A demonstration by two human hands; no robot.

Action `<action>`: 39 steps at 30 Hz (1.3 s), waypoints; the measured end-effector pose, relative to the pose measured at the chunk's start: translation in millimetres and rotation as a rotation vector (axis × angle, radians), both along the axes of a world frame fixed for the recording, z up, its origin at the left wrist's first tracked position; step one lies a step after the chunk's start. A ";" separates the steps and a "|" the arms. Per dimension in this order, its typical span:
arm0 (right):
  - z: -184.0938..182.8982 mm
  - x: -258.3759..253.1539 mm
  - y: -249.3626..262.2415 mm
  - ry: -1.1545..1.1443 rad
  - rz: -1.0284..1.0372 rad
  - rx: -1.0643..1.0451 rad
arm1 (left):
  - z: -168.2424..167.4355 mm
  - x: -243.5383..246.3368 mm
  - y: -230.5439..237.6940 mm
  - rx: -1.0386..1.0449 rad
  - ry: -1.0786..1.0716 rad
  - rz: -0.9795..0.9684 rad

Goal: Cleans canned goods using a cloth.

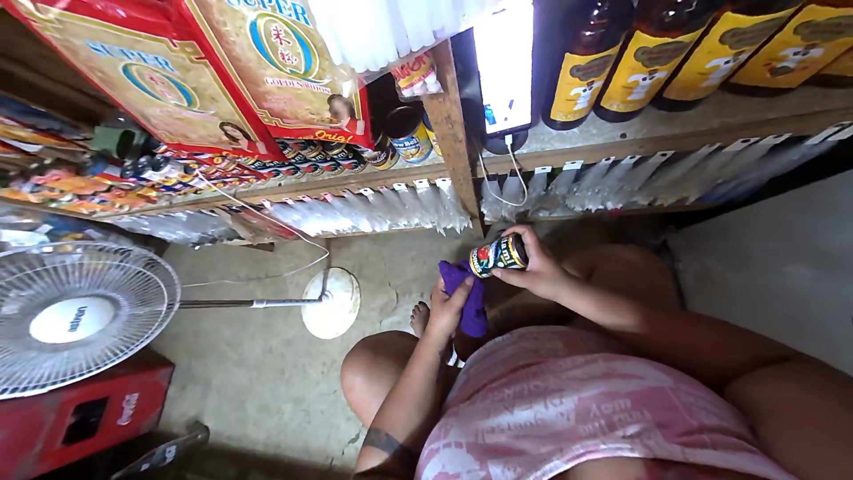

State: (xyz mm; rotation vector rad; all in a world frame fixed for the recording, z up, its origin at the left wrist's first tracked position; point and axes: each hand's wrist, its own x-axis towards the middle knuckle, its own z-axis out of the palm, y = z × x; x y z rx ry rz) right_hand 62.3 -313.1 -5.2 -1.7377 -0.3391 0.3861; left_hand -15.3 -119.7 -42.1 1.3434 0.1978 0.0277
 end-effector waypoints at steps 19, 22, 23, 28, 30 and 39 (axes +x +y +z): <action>1.6 3.9 4.3 0.025 0.015 -0.021 | -2.2 0.9 -1.2 -0.005 -0.004 0.059; 0.2 1.7 8.4 0.018 -0.017 0.033 | -4.9 1.1 -1.6 0.040 0.042 -0.001; 2.0 0.8 8.5 0.020 -0.005 0.046 | -6.3 1.0 -1.8 0.045 0.048 -0.015; 7.6 -3.4 3.9 -0.009 0.142 0.046 | -12.1 0.4 1.4 0.036 0.040 0.011; 7.7 -1.1 0.5 -0.061 0.211 0.009 | -11.7 0.7 0.7 0.021 0.048 0.053; 12.1 8.2 -1.3 -0.050 0.105 -0.159 | -3.4 0.5 -1.6 -0.092 0.122 0.018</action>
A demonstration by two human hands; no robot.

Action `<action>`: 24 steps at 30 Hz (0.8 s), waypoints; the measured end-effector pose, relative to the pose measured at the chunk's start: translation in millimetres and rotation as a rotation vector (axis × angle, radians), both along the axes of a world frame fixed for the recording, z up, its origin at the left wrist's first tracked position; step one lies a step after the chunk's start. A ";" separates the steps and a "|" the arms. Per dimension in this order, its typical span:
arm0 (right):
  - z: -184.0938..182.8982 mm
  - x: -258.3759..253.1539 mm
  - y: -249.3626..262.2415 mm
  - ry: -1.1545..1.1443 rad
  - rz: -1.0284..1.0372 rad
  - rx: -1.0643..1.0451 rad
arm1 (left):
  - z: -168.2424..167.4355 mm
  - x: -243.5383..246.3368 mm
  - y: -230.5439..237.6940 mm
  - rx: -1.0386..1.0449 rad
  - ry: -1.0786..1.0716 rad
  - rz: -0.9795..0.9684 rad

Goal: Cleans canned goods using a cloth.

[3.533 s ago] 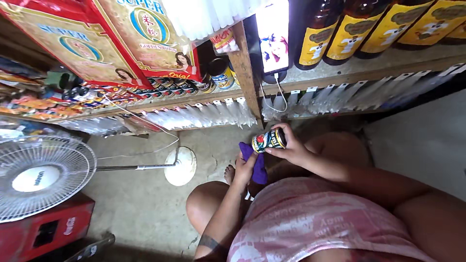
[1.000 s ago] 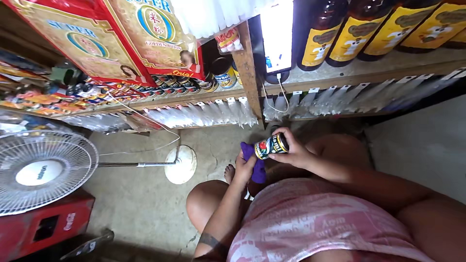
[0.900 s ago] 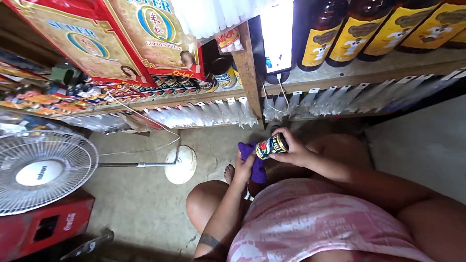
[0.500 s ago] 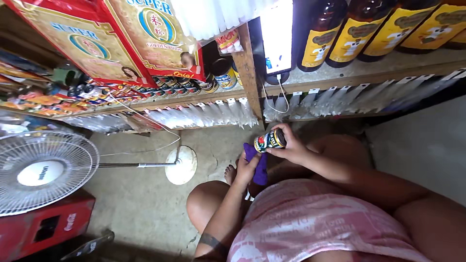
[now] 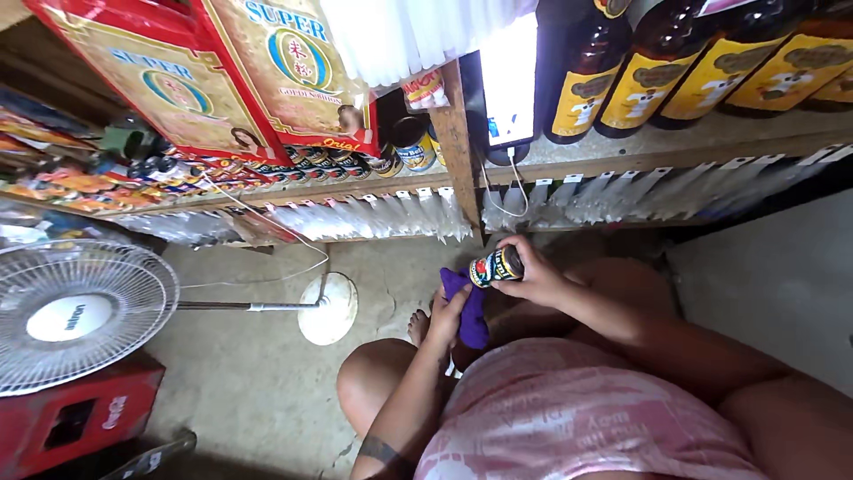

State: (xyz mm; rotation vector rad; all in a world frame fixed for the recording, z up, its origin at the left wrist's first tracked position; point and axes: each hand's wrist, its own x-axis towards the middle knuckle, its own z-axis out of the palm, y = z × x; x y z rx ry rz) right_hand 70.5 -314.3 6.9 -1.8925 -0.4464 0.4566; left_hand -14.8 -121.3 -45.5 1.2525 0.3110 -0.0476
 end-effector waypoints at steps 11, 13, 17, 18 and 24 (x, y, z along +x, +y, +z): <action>-8.0 -5.8 -0.4 -0.101 0.078 0.322 | 5.0 -4.2 -4.4 -0.063 0.025 -0.035; -6.4 -4.5 -2.8 -0.127 0.107 0.298 | 4.3 -4.7 -2.2 -0.093 0.023 0.003; -4.5 -1.1 -5.2 -0.125 0.036 0.213 | 4.7 -5.8 0.4 -0.150 0.012 0.023; -5.3 -0.7 -4.7 -0.116 0.009 0.206 | 5.2 -6.0 0.0 -0.154 0.015 0.011; -9.4 -4.5 4.0 -0.008 -0.038 0.366 | 10.7 -6.3 -3.8 -0.134 -0.013 -0.086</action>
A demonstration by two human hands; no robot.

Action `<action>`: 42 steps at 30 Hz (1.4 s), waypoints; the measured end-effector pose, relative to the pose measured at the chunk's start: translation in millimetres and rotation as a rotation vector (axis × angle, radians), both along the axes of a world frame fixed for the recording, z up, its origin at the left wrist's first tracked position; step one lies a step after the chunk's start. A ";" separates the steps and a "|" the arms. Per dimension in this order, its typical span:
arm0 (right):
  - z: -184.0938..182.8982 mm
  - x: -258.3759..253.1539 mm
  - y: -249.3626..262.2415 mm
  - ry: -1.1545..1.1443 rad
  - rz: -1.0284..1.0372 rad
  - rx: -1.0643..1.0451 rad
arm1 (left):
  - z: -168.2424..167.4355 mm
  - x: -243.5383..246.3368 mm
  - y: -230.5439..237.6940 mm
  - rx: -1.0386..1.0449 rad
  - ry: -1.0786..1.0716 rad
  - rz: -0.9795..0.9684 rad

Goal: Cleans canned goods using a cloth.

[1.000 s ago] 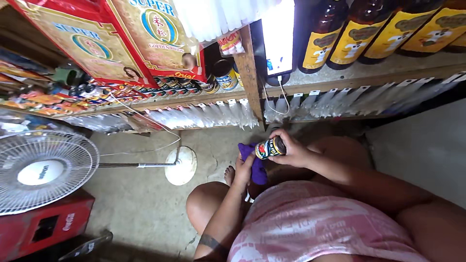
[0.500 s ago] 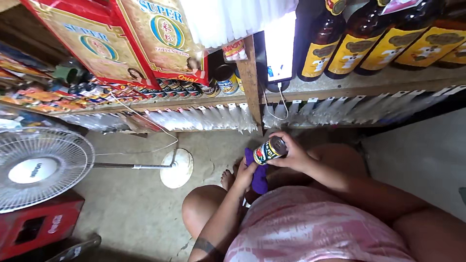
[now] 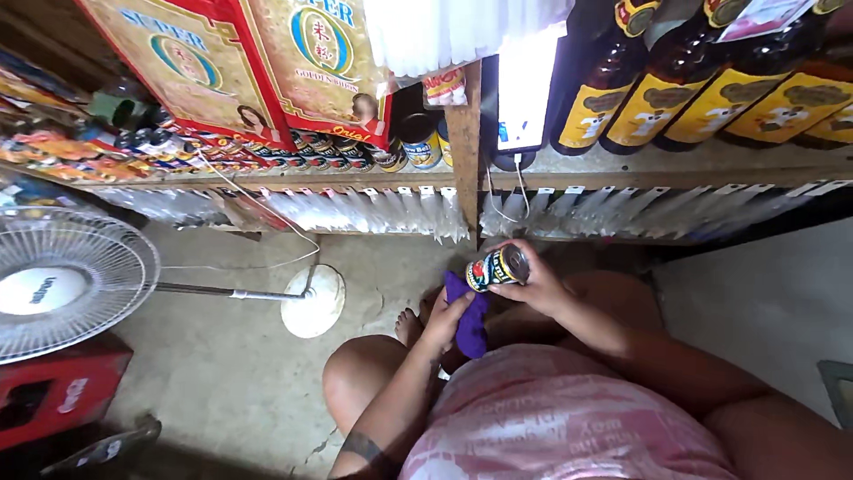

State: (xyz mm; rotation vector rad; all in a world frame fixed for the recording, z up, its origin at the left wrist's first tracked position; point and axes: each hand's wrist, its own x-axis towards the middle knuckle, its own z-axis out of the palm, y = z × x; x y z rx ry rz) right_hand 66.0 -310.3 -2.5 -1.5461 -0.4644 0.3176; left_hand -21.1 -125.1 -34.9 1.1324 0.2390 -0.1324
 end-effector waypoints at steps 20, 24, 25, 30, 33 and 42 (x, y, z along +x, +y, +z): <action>-11.7 -5.4 0.5 -0.140 0.016 0.006 | 1.8 0.5 4.0 -0.034 0.035 0.012; -11.4 -14.5 6.2 -0.007 0.032 0.178 | 5.5 -1.3 1.8 -0.026 0.035 -0.015; -9.7 -16.2 7.2 0.033 0.051 0.220 | 6.7 -1.9 1.6 -0.025 0.033 -0.017; -2.5 -16.1 4.4 0.233 0.093 0.286 | 4.2 -2.6 3.0 -0.042 -0.046 0.033; 4.4 -9.6 -1.0 0.249 0.080 0.175 | 3.7 -2.9 4.6 -0.068 -0.041 0.051; 1.1 -7.3 4.6 0.300 -0.149 0.148 | 0.6 3.3 4.0 0.055 -0.105 -0.079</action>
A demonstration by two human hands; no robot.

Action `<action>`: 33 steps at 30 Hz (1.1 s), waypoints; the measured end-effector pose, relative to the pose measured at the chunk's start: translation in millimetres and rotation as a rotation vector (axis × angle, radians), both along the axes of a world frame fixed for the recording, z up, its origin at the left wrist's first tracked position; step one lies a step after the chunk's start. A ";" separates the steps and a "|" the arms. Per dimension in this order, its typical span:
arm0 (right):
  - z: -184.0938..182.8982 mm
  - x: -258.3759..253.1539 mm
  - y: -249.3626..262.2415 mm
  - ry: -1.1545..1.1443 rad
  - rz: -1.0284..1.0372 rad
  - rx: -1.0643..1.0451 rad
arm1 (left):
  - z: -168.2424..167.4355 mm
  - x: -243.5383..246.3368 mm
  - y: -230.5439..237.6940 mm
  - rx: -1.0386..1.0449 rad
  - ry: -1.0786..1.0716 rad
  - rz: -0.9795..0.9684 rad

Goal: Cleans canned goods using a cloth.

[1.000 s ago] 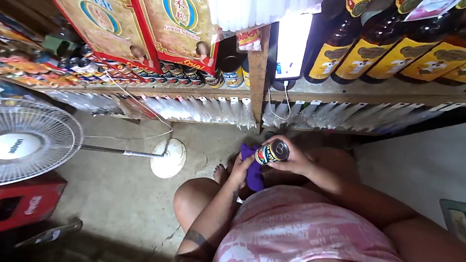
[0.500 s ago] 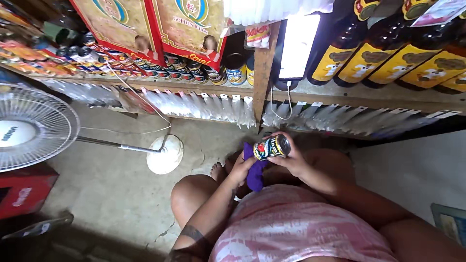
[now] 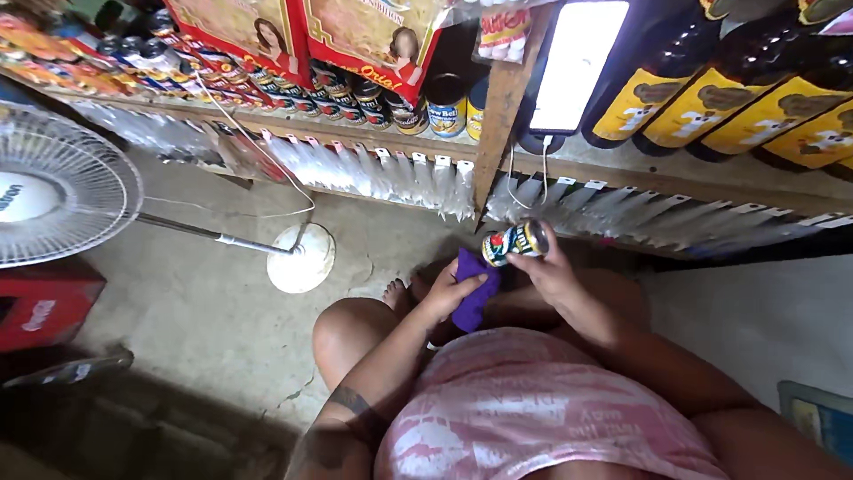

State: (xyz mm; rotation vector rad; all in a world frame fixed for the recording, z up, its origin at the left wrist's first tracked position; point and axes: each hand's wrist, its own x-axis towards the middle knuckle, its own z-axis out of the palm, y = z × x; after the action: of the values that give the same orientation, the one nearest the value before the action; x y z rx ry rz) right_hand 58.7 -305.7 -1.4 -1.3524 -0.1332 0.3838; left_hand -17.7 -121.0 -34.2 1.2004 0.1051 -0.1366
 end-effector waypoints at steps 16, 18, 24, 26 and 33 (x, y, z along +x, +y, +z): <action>-1.6 19.6 -0.1 0.604 0.000 0.376 | -20.2 -0.9 -4.4 0.078 -0.158 0.294; 0.0 17.2 2.3 0.556 0.015 0.310 | -19.0 -0.8 -5.1 0.090 -0.163 0.283; 4.8 6.9 11.7 0.369 0.053 0.171 | -19.0 0.7 -6.5 0.109 -0.163 0.299; 5.7 5.1 13.6 0.331 0.023 0.152 | -19.4 1.7 -5.9 0.114 -0.168 0.286; 13.0 -1.8 10.7 0.230 0.066 0.165 | -17.4 2.8 -6.1 0.171 -0.122 0.247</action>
State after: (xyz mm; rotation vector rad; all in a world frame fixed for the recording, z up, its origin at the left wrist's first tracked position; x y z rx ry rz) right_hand 56.9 -295.0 11.6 -1.1349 -0.0175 0.5688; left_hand -14.9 -127.1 -51.6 1.3524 0.1597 0.1643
